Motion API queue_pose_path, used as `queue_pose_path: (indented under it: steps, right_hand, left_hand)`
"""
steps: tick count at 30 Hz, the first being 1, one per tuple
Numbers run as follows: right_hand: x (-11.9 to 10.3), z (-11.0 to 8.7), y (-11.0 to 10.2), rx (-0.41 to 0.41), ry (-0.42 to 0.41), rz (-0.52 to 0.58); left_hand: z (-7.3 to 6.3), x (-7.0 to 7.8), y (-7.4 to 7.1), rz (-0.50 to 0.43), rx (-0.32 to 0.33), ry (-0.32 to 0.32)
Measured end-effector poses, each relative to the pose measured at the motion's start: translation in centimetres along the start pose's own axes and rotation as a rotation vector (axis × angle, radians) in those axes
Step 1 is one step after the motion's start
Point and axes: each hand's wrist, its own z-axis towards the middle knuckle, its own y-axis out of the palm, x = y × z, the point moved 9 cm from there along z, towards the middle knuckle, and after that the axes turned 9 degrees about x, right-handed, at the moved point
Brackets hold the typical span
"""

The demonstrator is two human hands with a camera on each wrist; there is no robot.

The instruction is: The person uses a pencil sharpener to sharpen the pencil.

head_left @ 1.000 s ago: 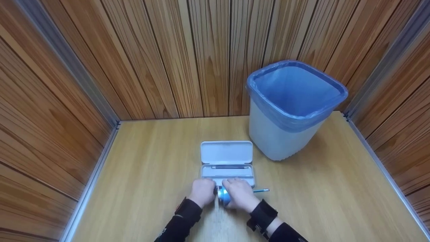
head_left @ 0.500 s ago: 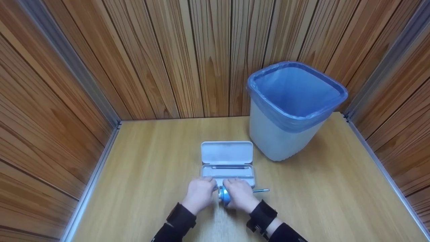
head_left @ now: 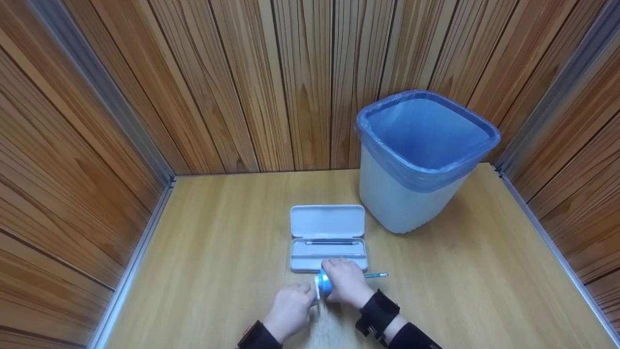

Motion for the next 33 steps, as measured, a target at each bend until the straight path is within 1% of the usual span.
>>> queue_pose_path:
  steps: [2, 4, 8, 11, 13, 16, 20, 23, 25, 29, 33]
  right_hand:
    - [0.1, 0.0, 0.1, -0.013, 0.006, -0.002]
    - [0.1, 0.1, 0.2, -0.024, 0.01, 0.001]
    - [0.1, 0.2, 0.1, -0.031, 0.007, 0.004]
    - [0.0, 0.2, -0.1, -0.019, -0.009, 0.002]
    - [-0.1, 0.2, -0.1, -0.009, -0.024, 0.002]
    - [-0.2, 0.2, -0.4, 0.013, -0.047, -0.01]
    - [-0.3, 0.1, -0.8, 0.049, -0.075, -0.054]
    - [-0.3, 0.1, -0.8, 0.051, -0.087, -0.067]
    - [-0.3, 0.1, -0.7, 0.027, -0.081, -0.061]
    - [-0.1, 0.1, -0.1, -0.035, -0.046, -0.037]
    - [0.0, 0.1, 0.3, -0.079, -0.004, -0.01]
  left_hand:
    - [-0.4, 0.0, 1.0, -0.031, -0.075, -0.018]
    - [-0.7, -0.1, 2.0, -0.064, -0.144, -0.049]
    - [-1.0, -0.8, 4.2, -0.114, -0.304, -0.14]
    - [-1.1, -1.5, 5.8, -0.107, -0.374, -0.185]
    - [-0.9, -2.1, 6.6, -0.086, -0.397, -0.207]
    - [-0.4, -2.8, 7.2, -0.05, -0.393, -0.225]
    - [0.5, -3.4, 7.5, 0.003, -0.35, -0.215]
    - [1.2, -3.8, 7.6, 0.032, -0.323, -0.216]
    - [1.6, -4.3, 7.6, 0.047, -0.312, -0.227]
    - [2.9, -5.5, 7.2, 0.081, -0.252, -0.25]
    - [3.8, -6.3, 6.3, 0.067, -0.254, -0.288]
